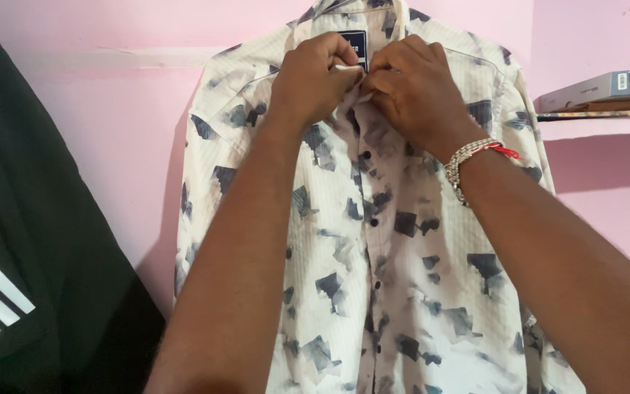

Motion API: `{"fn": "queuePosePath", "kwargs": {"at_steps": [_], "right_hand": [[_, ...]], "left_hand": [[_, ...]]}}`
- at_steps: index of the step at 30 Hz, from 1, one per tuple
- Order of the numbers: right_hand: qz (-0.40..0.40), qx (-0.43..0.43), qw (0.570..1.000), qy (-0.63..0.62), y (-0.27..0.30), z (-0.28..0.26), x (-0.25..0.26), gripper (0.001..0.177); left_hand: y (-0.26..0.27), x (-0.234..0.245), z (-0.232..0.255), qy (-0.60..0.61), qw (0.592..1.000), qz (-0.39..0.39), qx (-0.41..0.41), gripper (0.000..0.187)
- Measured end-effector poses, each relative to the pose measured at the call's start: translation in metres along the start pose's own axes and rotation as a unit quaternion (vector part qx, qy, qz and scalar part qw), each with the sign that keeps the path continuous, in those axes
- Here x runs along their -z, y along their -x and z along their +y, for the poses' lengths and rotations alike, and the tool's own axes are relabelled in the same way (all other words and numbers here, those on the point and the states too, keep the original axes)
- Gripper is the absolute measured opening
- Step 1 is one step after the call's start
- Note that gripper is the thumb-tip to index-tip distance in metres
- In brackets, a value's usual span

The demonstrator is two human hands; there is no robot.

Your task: The person buttons a patterned shirt hanging on a wall hook, starting from the bottom and working upward to the collar. The shirt remains on the hanger throughout the process.

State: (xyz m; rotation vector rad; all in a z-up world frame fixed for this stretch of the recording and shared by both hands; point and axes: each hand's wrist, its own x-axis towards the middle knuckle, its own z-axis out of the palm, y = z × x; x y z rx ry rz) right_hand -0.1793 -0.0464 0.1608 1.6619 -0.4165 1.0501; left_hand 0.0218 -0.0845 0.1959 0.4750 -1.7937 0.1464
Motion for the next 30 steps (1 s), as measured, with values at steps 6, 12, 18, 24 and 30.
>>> {"fn": "queuePosePath", "kwargs": {"at_steps": [6,12,18,24,30], "right_hand": [[0.042,-0.003,0.999,-0.023,0.003,0.002,-0.016,0.012],[0.069,0.002,0.996,-0.048,0.01,0.003,-0.021,0.014],[0.094,0.011,0.993,-0.068,0.008,0.001,-0.027,0.013],[0.126,-0.008,0.989,-0.071,0.014,-0.001,-0.035,0.014],[0.138,-0.01,0.986,-0.094,0.016,-0.001,-0.034,0.015]], "left_hand": [[-0.008,0.0,-0.022,0.118,0.99,-0.056,-0.058,0.019],[-0.01,-0.005,-0.028,0.138,0.988,-0.059,-0.047,0.021],[-0.011,-0.004,-0.027,0.147,0.987,-0.047,-0.047,0.026],[-0.005,0.0,-0.017,0.094,0.993,-0.052,-0.056,0.025],[-0.01,-0.005,-0.014,0.114,0.992,-0.044,0.009,0.024]]}}
